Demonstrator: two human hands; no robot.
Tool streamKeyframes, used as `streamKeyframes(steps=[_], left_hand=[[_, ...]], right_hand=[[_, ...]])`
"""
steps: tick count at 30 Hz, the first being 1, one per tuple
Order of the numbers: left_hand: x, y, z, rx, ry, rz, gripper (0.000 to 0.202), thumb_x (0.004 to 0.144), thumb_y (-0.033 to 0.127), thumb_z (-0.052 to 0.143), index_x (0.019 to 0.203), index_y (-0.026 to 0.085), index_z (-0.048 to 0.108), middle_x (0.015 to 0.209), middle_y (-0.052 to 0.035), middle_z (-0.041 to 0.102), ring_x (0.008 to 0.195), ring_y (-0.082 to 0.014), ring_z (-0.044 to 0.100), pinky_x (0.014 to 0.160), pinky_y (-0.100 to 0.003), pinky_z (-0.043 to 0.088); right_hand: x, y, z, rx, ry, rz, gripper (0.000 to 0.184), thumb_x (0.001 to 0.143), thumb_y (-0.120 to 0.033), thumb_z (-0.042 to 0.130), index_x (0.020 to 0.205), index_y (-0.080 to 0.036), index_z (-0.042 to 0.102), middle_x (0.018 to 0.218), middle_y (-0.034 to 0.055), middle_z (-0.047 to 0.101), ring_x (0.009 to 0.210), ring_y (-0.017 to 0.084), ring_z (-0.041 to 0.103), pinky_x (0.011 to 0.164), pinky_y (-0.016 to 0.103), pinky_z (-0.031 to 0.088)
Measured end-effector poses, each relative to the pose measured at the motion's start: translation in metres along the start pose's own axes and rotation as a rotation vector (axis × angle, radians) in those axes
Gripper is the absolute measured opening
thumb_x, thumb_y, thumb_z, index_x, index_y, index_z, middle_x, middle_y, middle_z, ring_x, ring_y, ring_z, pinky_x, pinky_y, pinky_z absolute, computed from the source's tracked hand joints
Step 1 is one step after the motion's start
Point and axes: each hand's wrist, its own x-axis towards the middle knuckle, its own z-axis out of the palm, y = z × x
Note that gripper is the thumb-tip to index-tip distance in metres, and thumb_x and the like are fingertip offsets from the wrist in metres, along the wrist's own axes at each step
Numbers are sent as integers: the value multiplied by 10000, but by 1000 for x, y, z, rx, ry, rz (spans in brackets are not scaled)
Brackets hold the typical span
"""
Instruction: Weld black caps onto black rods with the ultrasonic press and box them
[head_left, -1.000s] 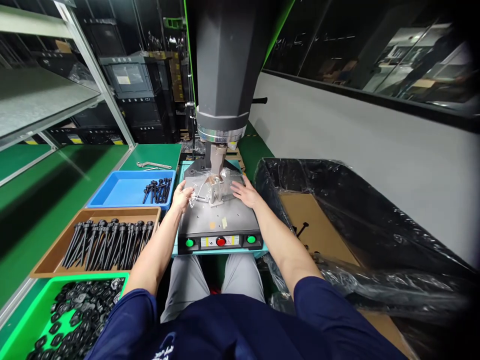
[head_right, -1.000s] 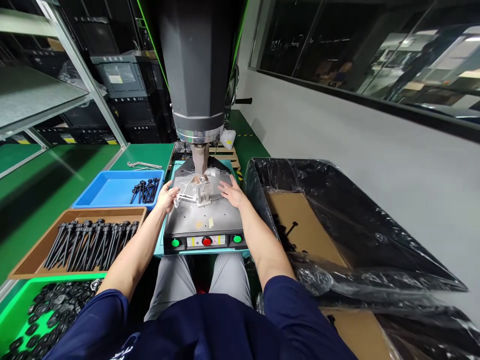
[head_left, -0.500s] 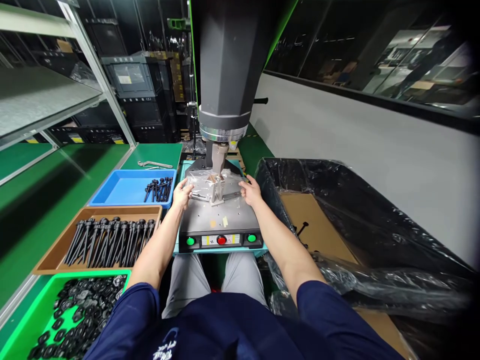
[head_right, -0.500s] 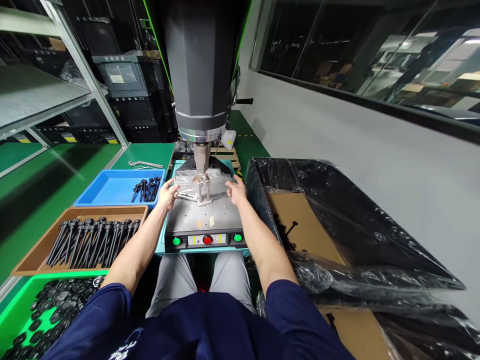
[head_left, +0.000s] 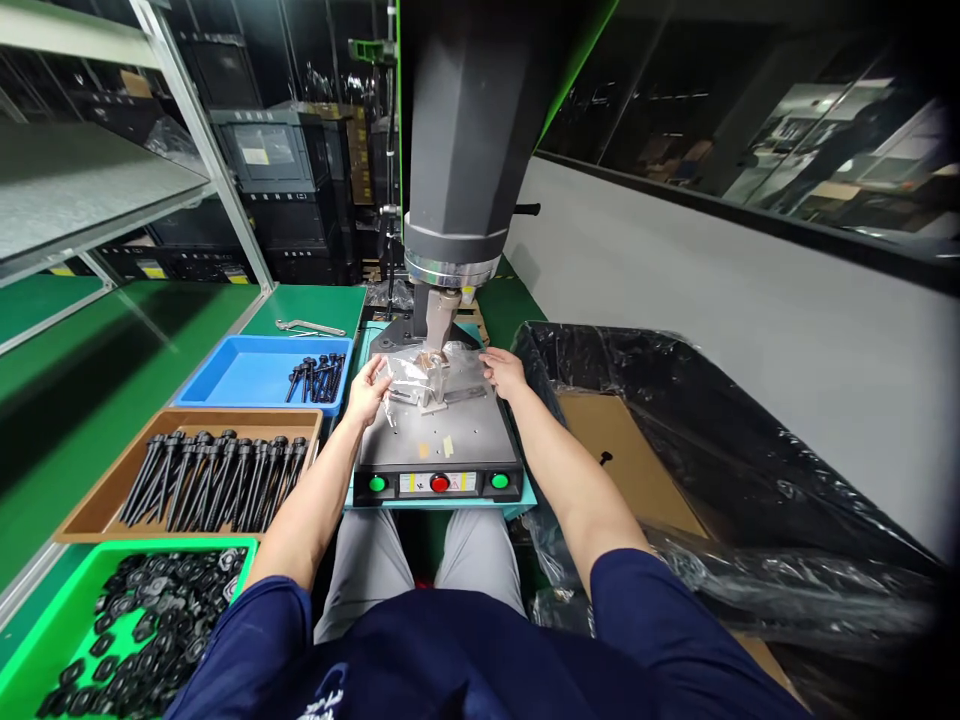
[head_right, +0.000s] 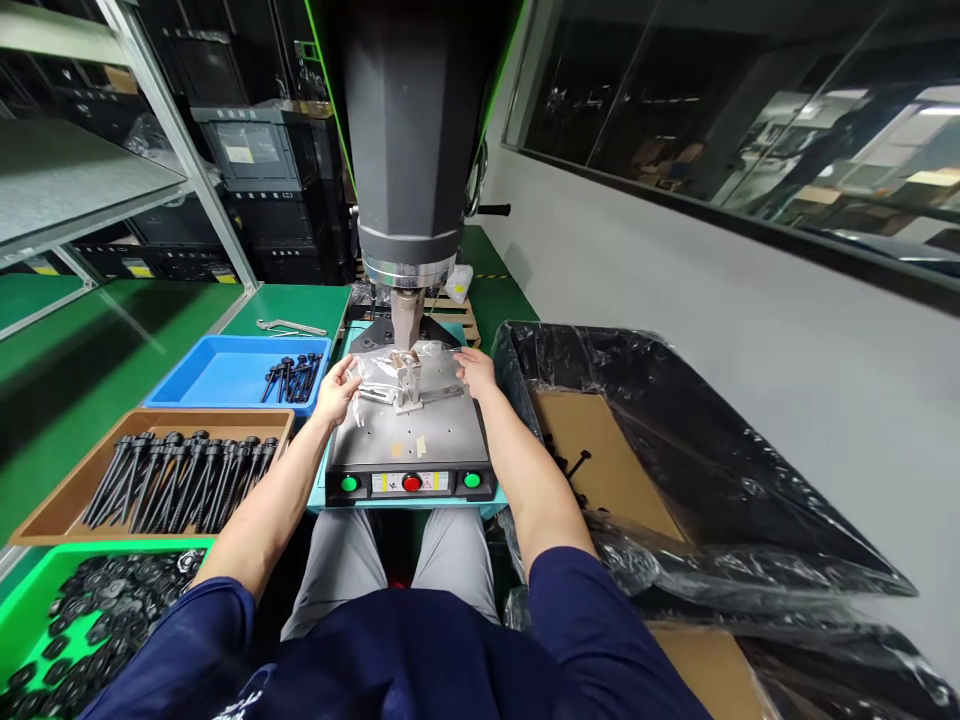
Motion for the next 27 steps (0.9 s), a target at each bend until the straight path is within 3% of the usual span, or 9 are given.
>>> streamKeyframes(steps=[7,10,14,17,21,24,27], left_hand=[[-13,-4,3,27,14,23,955,691,257,830,1526,230,368,1614,-132,303,1211,-297,568,674,-250,565],[-15,-6,7,87,28,14,965,679,261,840,1525,228,377,1624,-147,271,1000,-231,645,638,-256,550],[-16,-6,5,116,23,16,954,660,231,836,1511,235,407,1624,-162,262,742,-118,612,533,-225,484],[-14,-2,1,73,37,13,947,652,217,841,1500,227,422,1616,-167,280,800,-144,627,522,-212,462],[-12,3,1,51,58,-24,949,637,174,848,1488,229,432,1607,-165,303,940,-198,644,542,-210,470],[-13,3,5,54,59,-68,974,645,146,836,1506,256,395,1610,-168,292,878,-169,654,546,-216,486],[-16,4,7,51,63,-114,966,675,143,814,1520,277,365,1598,-188,304,751,-112,648,530,-210,479]], right_hand=[[6,-8,7,-52,31,-2,322,836,-70,641,1142,-163,604,914,45,706,390,23,395,320,145,248],[5,-4,9,-91,52,31,320,824,-73,669,1126,-153,601,798,18,685,378,25,379,318,138,249],[1,3,6,-134,32,128,307,792,-63,701,1072,-144,604,660,0,651,390,58,468,337,131,325],[-1,2,2,-106,13,167,295,803,-45,671,1065,-153,586,664,5,662,448,90,566,391,151,437],[0,-3,2,-53,30,159,296,809,-59,676,1062,-163,565,661,-5,649,439,91,572,367,135,407],[-1,-4,4,-45,62,144,297,814,-60,674,1064,-166,554,639,-23,628,412,78,536,348,123,370],[-4,-1,3,-70,68,141,241,814,-57,673,1010,-153,571,643,-7,635,446,96,569,390,155,442]])
